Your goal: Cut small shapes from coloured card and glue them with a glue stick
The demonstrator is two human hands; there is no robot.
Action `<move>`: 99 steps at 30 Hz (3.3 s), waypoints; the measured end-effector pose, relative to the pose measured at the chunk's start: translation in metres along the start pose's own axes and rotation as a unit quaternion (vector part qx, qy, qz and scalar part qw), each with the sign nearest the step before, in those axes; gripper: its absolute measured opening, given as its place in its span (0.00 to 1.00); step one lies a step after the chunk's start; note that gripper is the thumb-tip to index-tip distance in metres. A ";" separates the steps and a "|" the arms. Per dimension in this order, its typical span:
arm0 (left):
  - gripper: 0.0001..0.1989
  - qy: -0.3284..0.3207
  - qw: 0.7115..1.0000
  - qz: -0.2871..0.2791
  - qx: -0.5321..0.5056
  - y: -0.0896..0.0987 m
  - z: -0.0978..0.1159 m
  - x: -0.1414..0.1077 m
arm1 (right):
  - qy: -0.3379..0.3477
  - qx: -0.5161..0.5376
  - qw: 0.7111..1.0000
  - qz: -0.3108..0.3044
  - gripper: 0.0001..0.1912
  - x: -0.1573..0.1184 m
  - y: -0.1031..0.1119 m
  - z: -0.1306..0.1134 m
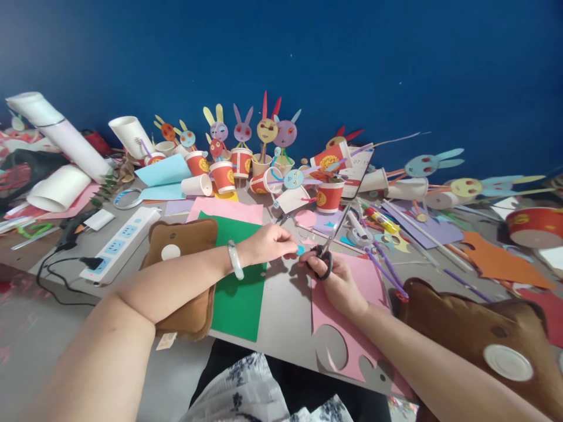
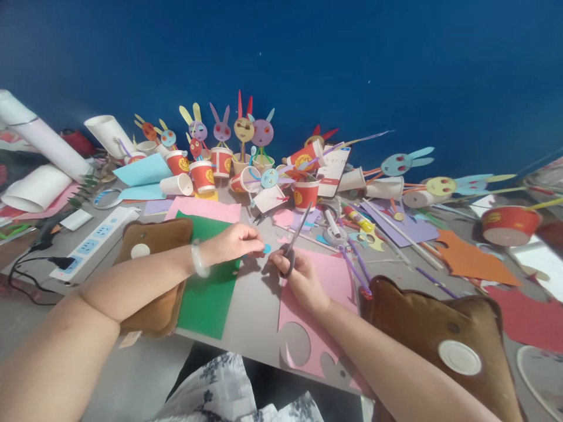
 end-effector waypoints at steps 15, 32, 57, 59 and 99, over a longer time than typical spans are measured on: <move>0.16 -0.004 1.000 -0.014 -0.024 -0.006 -0.002 0.003 | -0.052 0.071 0.996 0.010 0.12 0.000 0.001 0.007; 0.07 0.013 0.999 -0.019 0.044 0.009 -0.005 0.005 | -0.010 0.075 0.997 0.005 0.17 -0.001 -0.003 -0.007; 0.05 -0.069 0.881 -0.124 0.451 0.014 -0.008 0.003 | 0.356 -0.320 0.804 -0.352 0.12 -0.055 -0.067 -0.024; 0.08 -0.082 0.864 -0.130 0.479 0.015 -0.007 0.002 | 0.364 -0.334 0.801 -0.337 0.11 -0.054 -0.065 -0.023; 0.13 -0.158 0.913 0.055 0.373 -0.016 0.019 0.075 | 0.325 -0.331 0.883 -0.070 0.09 -0.015 -0.011 -0.028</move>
Point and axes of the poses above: each hand's wrist, its own x-axis towards the middle knuckle, its own y-axis out of the back of the hand, z = x × y, the point moved 8 cm from there along x, towards the middle knuckle, and after that the axes turned 1 degree about -x, right-handed, at the moved point
